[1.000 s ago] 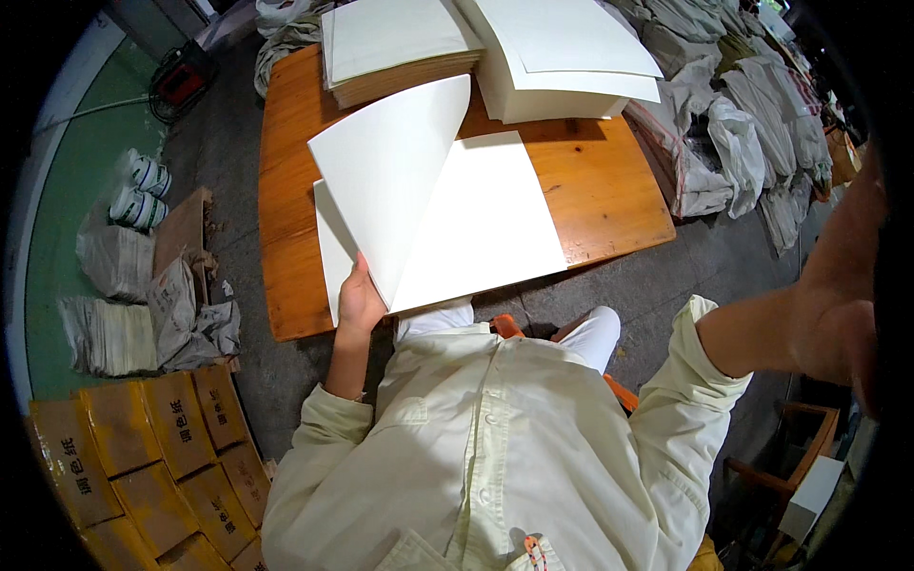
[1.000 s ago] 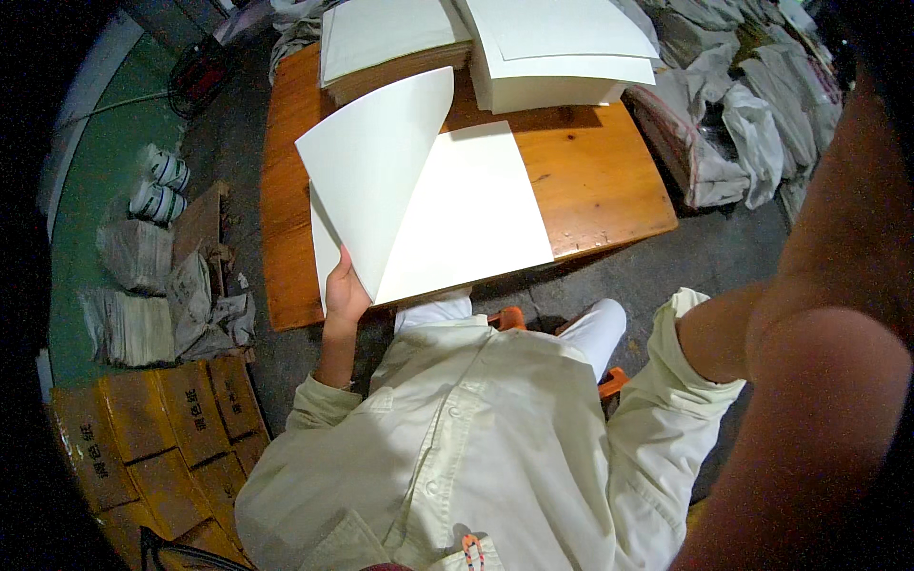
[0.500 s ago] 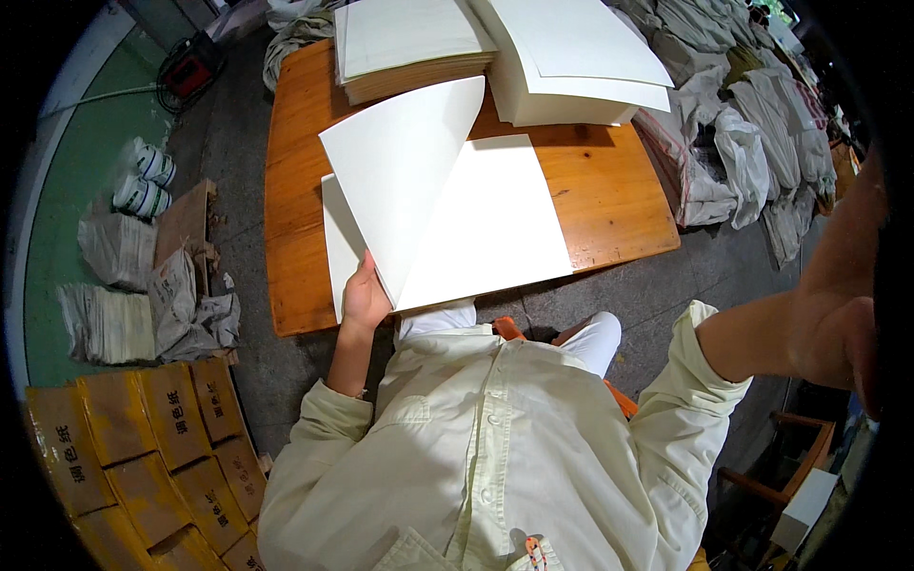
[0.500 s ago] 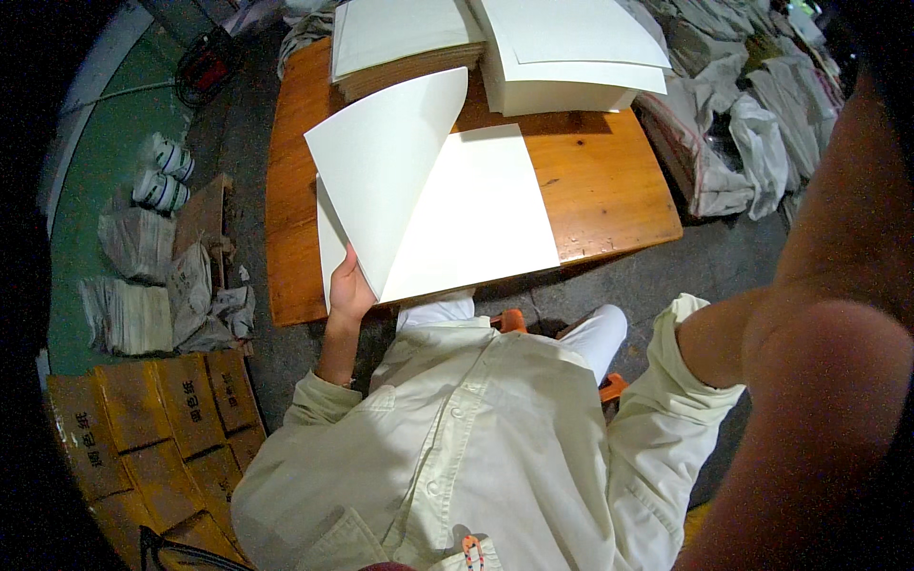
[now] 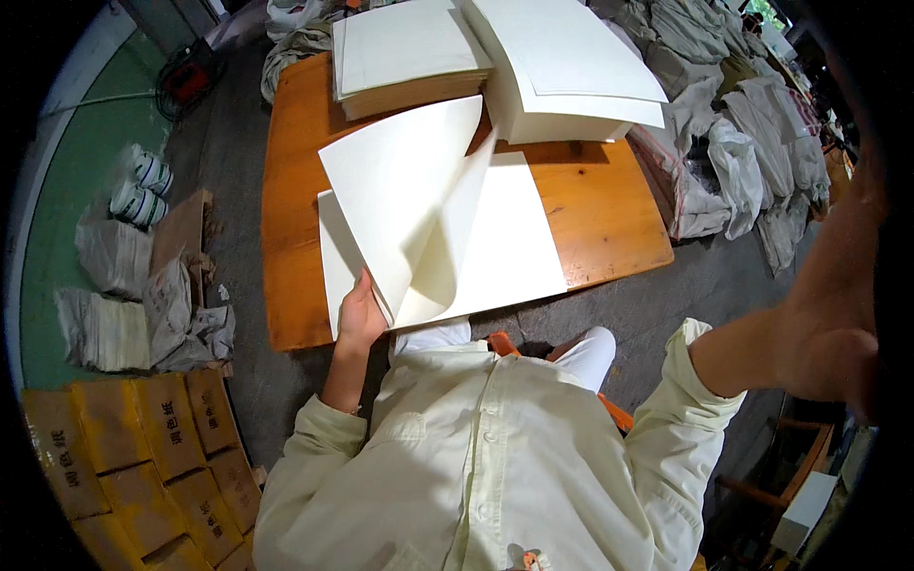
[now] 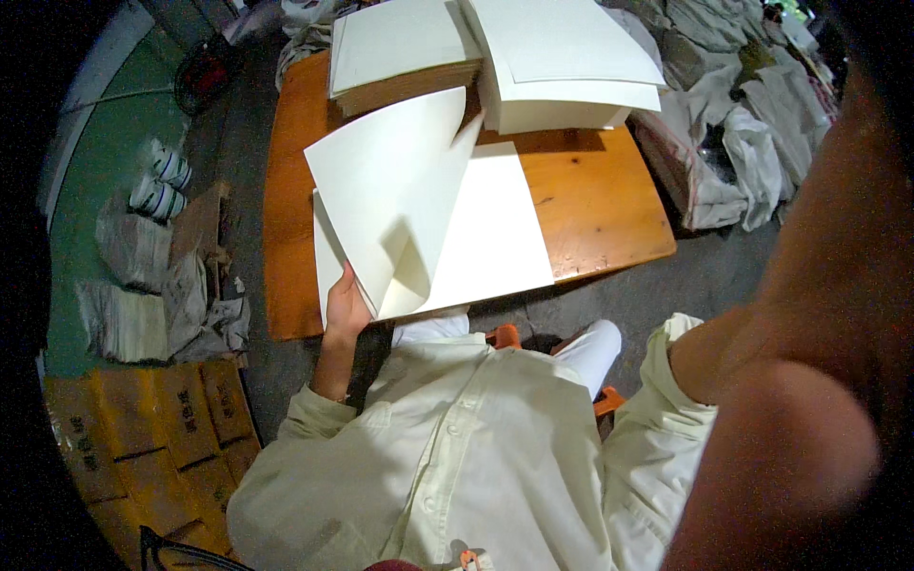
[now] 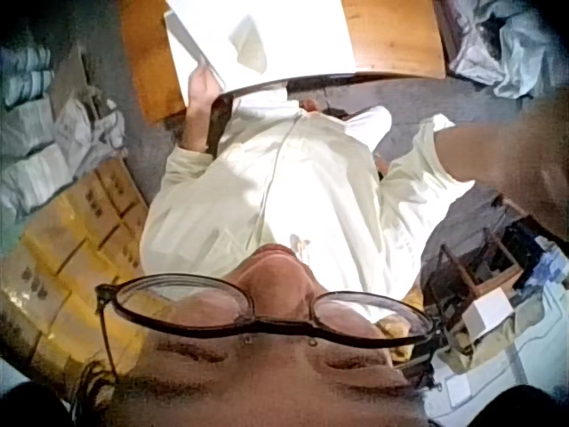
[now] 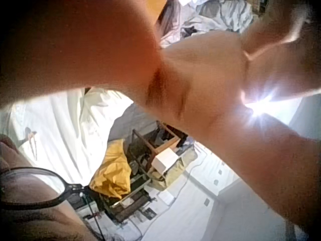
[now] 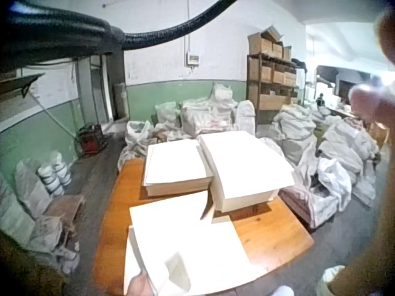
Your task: The person wraps white rectangular sheets in clear plastic film on a wooden table. They align the sheet, fold the plastic over the edges, and smooth the surface to secure the wrapping. The wrapped sheets are then stacked on the table.
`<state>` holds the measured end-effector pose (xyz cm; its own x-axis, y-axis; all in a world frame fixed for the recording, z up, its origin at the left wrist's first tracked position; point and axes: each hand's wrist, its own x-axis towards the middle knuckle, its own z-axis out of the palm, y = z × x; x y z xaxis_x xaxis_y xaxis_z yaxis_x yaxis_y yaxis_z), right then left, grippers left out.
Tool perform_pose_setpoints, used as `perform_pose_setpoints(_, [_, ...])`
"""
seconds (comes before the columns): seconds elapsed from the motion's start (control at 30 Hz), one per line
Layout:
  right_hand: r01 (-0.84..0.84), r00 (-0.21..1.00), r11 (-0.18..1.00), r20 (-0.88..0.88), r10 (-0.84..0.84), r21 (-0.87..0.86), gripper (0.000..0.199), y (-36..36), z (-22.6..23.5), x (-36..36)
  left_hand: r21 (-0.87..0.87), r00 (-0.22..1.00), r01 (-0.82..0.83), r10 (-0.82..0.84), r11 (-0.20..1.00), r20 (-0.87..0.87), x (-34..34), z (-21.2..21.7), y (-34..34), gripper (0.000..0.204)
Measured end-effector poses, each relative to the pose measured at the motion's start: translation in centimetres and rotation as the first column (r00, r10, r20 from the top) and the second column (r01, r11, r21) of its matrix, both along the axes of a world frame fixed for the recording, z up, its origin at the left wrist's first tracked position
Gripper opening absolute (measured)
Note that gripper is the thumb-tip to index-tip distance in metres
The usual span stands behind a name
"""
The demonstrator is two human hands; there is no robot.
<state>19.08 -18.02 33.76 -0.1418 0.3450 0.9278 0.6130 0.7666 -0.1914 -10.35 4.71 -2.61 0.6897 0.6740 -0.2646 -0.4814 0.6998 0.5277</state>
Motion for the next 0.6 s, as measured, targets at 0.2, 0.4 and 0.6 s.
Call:
perform_pose_setpoints(0.2, [0.111, 0.976, 0.981, -0.17, -0.138, -0.16, 0.043, 5.7, -4.6, 0.1, 0.005, 0.999, -0.012, 0.012, 1.0, 0.034, -1.1, 0.0, -0.1, 0.047])
perform_pose_setpoints(0.4, [-0.11, 0.623, 0.25, -0.263, -0.737, -0.962, 0.077, 8.5, -25.1, 5.6, -0.029, 0.991, 0.054, -0.05, 0.998, 0.127, 0.0, -0.4, -0.1, 0.049])
perform_pose_setpoints(0.6, [-0.509, 0.295, 0.404, -0.595, -0.748, -0.76, 0.07, 8.8, -29.3, 4.6, 0.01, 0.986, 0.044, -0.045, 0.999, 0.16, -0.4, -0.8, 0.0, 0.05])
